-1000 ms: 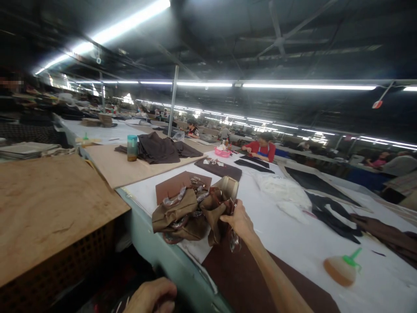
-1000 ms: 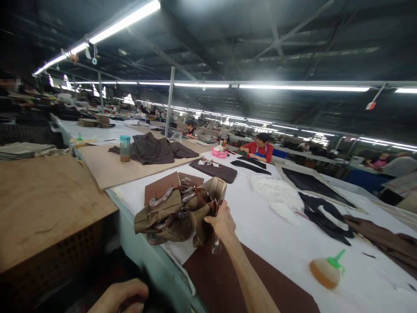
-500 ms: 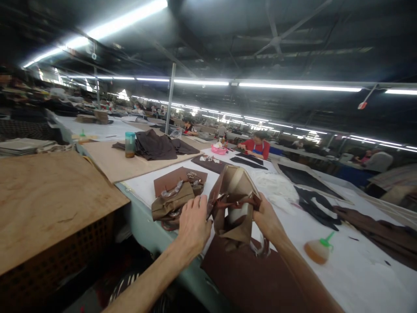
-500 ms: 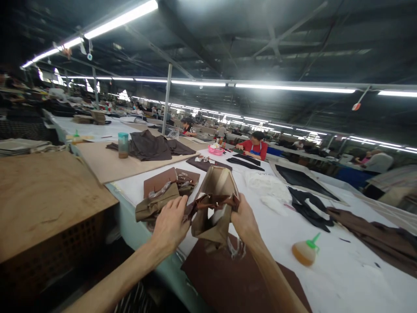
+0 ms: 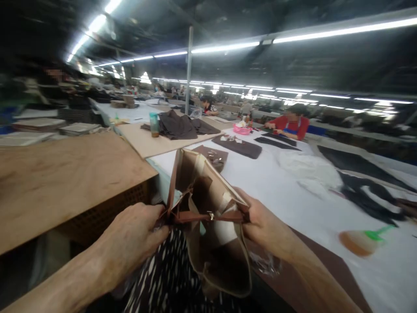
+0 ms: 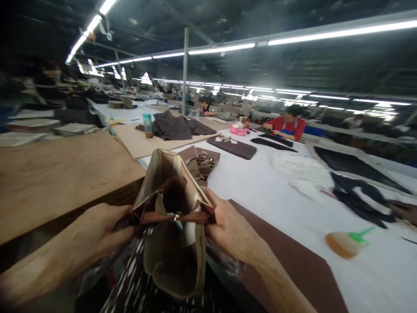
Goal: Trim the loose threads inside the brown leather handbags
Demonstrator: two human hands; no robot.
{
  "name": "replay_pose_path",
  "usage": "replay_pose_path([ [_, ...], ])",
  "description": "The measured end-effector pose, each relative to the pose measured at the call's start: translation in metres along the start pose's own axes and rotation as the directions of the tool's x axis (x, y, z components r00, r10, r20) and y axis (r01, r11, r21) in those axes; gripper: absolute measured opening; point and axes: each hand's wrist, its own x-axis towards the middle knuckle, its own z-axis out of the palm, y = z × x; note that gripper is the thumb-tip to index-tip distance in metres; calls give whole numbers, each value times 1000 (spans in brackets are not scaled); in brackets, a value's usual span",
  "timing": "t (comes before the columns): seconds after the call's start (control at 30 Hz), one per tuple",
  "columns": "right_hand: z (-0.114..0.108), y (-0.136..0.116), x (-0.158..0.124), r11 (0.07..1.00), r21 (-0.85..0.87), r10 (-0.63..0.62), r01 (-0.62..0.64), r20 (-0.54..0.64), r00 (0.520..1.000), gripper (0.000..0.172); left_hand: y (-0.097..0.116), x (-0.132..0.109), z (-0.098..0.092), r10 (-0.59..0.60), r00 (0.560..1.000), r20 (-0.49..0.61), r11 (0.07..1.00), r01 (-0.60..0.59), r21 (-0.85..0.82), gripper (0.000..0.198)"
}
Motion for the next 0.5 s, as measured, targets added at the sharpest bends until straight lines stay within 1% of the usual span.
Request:
replay_pose_path([
  [0.03,11,4,4,1000,-16,11,-10,73,997,52,-10,-14,2,-35,996,80,996,42,-82,20],
  [0.07,24,9,10,999,-41,21,-15,145,989,54,-18,-27,4,-71,984,166,979,100,-176,21],
  [0.13,51,24,22,992,-122,44,-12,259,965,56,-32,-44,10,-133,938,320,910,244,-336,23],
  [0.17,65,32,28,983,-181,59,-5,293,954,56,-36,-50,13,-151,917,368,871,300,-390,25],
  [0.2,77,39,33,970,-243,72,6,312,947,56,-40,-54,17,-160,905,394,838,335,-431,28],
  [0.23,88,46,36,952,-307,84,17,311,947,57,-43,-57,20,-159,903,400,815,349,-462,31],
  [0.27,96,50,37,926,-377,86,29,286,954,59,-45,-60,23,-153,906,395,801,348,-487,33],
  [0.3,102,53,36,889,-457,78,36,229,970,60,-47,-61,26,-149,910,387,790,345,-507,33],
  [0.33,106,54,32,838,-544,52,36,145,988,60,-49,-63,28,-152,914,377,777,346,-526,33],
  [0.37,109,53,25,774,-632,-2,32,47,999,59,-50,-65,30,-161,916,368,763,352,-543,33],
  [0.4,110,51,15,701,-712,-86,27,-46,995,56,-52,-66,31,-170,916,363,745,360,-562,33],
  [0.43,112,49,1,632,-774,-192,38,-109,975,52,-53,-67,32,-182,915,361,728,372,-576,33],
  [0.47,114,47,-15,585,-809,-287,59,-138,948,48,-53,-68,32,-197,912,360,713,385,-586,34],
  [0.5,117,46,-33,570,-818,-350,81,-152,924,44,-54,-69,32,-211,908,361,705,397,-588,35],
])
